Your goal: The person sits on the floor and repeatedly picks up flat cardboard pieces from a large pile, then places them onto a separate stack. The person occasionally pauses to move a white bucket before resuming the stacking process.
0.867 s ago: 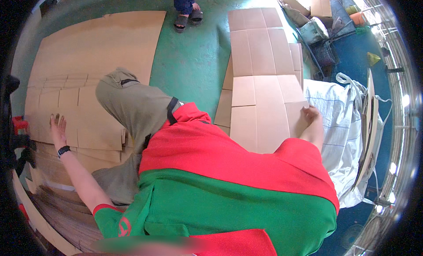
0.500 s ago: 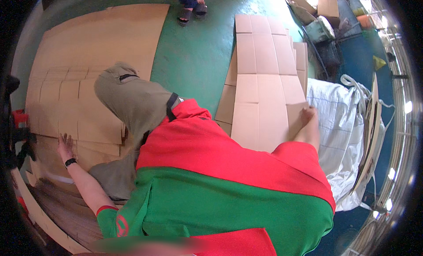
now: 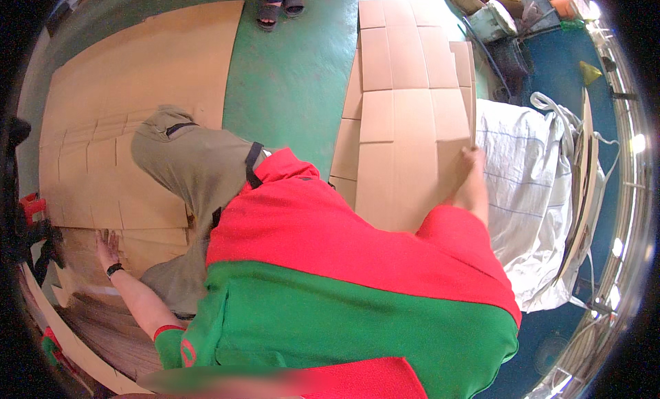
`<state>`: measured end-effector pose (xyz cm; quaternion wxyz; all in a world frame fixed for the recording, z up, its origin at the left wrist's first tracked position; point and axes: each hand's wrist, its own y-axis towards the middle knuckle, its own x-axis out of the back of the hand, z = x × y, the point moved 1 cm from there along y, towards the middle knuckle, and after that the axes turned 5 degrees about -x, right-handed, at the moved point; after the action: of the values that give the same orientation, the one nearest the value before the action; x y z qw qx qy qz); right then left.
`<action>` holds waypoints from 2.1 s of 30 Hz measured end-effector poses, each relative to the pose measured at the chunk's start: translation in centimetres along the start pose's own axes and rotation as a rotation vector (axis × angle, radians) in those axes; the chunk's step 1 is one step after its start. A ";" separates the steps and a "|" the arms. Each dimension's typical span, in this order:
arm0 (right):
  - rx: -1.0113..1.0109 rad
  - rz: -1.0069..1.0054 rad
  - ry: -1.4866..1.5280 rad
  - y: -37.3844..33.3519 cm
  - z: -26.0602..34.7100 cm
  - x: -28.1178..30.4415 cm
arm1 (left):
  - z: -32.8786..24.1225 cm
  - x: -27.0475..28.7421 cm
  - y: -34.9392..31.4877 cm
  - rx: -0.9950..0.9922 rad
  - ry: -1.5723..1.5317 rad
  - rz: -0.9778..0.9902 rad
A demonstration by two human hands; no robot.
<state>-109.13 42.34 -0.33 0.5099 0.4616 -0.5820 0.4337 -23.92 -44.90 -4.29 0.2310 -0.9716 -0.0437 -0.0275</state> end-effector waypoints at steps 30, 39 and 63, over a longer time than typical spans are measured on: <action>1.831 -0.084 -0.002 -29.7 69.6 3.5 | 10.4 29.3 -41.3 -0.236 0.084 -1.747; 2.074 0.820 0.658 -68.4 67.7 13.5 | 11.4 27.7 -38.1 -0.489 -0.758 -1.188; 1.011 1.522 0.732 -63.5 76.2 4.8 | -1.5 -15.2 -28.2 -0.254 -0.195 0.328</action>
<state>-61.85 -45.02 -1.26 -0.0142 -0.0354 -0.2761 0.9604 -41.87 -21.63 8.51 0.1029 -0.9851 0.0963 0.0991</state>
